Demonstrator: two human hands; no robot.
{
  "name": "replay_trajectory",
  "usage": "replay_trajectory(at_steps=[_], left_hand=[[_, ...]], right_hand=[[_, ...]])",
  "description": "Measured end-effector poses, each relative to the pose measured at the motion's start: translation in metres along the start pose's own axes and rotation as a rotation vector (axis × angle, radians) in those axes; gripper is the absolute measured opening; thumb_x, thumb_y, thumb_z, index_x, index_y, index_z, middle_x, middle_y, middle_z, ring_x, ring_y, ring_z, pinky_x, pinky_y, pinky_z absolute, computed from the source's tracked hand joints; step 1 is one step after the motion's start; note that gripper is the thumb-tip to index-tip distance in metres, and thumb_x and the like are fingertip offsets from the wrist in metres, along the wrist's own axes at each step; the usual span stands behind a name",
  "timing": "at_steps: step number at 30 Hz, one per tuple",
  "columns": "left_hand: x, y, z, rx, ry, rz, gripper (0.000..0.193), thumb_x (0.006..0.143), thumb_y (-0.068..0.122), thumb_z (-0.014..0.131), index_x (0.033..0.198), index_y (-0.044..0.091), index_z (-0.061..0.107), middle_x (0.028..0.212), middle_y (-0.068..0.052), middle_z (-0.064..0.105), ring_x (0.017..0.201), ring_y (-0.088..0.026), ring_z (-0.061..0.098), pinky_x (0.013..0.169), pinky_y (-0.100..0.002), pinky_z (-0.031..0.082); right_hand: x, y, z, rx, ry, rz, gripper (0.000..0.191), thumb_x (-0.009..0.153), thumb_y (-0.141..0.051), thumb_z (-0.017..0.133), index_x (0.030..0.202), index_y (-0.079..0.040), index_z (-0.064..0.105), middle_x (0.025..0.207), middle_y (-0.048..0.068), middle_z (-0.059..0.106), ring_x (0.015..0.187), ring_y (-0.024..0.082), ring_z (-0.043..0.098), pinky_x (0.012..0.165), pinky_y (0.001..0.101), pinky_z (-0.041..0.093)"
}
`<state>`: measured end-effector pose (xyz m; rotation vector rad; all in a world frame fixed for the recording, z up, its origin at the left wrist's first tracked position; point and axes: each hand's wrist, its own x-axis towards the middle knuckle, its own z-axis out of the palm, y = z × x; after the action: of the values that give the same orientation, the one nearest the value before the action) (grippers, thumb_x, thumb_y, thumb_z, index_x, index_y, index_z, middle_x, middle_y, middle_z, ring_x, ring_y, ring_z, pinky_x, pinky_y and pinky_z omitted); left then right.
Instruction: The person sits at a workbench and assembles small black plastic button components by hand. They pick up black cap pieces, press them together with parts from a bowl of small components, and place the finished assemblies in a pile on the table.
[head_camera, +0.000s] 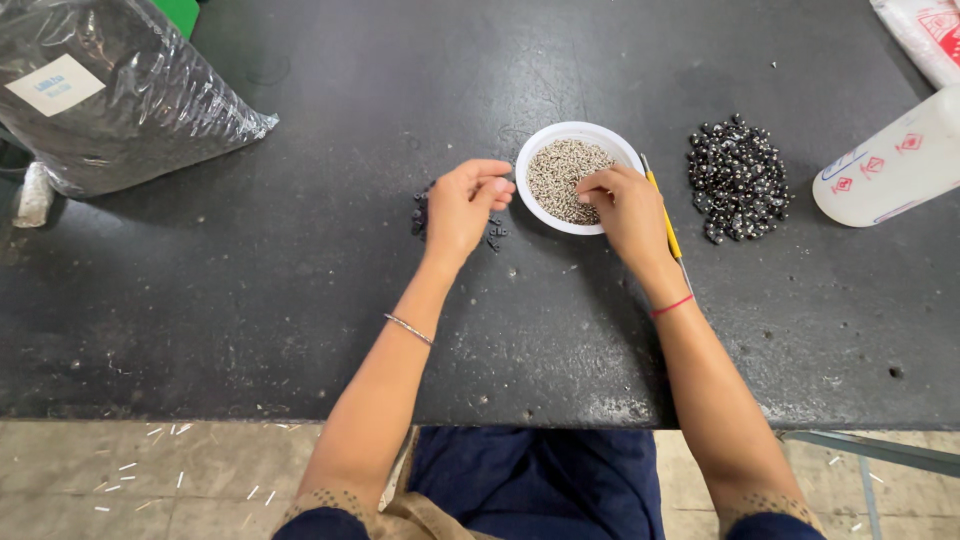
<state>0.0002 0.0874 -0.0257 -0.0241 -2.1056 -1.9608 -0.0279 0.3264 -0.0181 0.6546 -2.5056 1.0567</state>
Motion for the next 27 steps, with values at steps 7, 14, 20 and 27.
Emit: replay_trajectory(at_steps=[7, 14, 20, 27], left_hand=[[-0.012, -0.009, 0.020, -0.255, -0.141, -0.089, 0.021, 0.095, 0.007, 0.069, 0.113, -0.003, 0.073, 0.096, -0.010, 0.078, 0.085, -0.013, 0.075, 0.078, -0.026, 0.062], [-0.018, -0.003, 0.028, -0.232, -0.109, -0.078, 0.019, 0.092, 0.008, 0.075, 0.107, -0.003, 0.075, 0.089, -0.008, 0.077, 0.079, -0.011, 0.072, 0.074, -0.025, 0.061], [-0.018, 0.004, 0.026, -0.221, -0.079, -0.087, 0.019, 0.091, 0.010, 0.076, 0.105, -0.002, 0.075, 0.089, -0.007, 0.077, 0.078, -0.011, 0.073, 0.073, -0.025, 0.062], [-0.019, 0.003, 0.027, -0.189, -0.106, -0.066, 0.017, 0.092, 0.007, 0.075, 0.106, -0.002, 0.075, 0.089, -0.006, 0.077, 0.079, -0.009, 0.072, 0.074, -0.024, 0.061]], right_hand=[[0.003, -0.009, 0.001, -0.012, 0.093, -0.068, 0.013, 0.084, -0.005, 0.081, 0.096, -0.007, 0.077, 0.094, 0.010, 0.075, 0.088, 0.026, 0.071, 0.079, 0.0359, 0.055], [-0.002, -0.027, -0.001, 0.293, 0.087, 0.024, 0.010, 0.093, -0.005, 0.079, 0.102, -0.006, 0.076, 0.098, 0.006, 0.077, 0.086, 0.014, 0.073, 0.079, 0.0273, 0.057], [-0.004, -0.049, 0.003, 0.262, 0.053, -0.010, 0.013, 0.090, -0.006, 0.081, 0.101, -0.003, 0.075, 0.095, 0.007, 0.076, 0.083, 0.014, 0.072, 0.078, 0.0276, 0.057], [-0.003, -0.048, 0.000, 0.282, 0.019, 0.006, 0.012, 0.090, -0.005, 0.080, 0.100, -0.002, 0.074, 0.093, 0.006, 0.075, 0.083, 0.013, 0.072, 0.077, 0.0268, 0.058]])
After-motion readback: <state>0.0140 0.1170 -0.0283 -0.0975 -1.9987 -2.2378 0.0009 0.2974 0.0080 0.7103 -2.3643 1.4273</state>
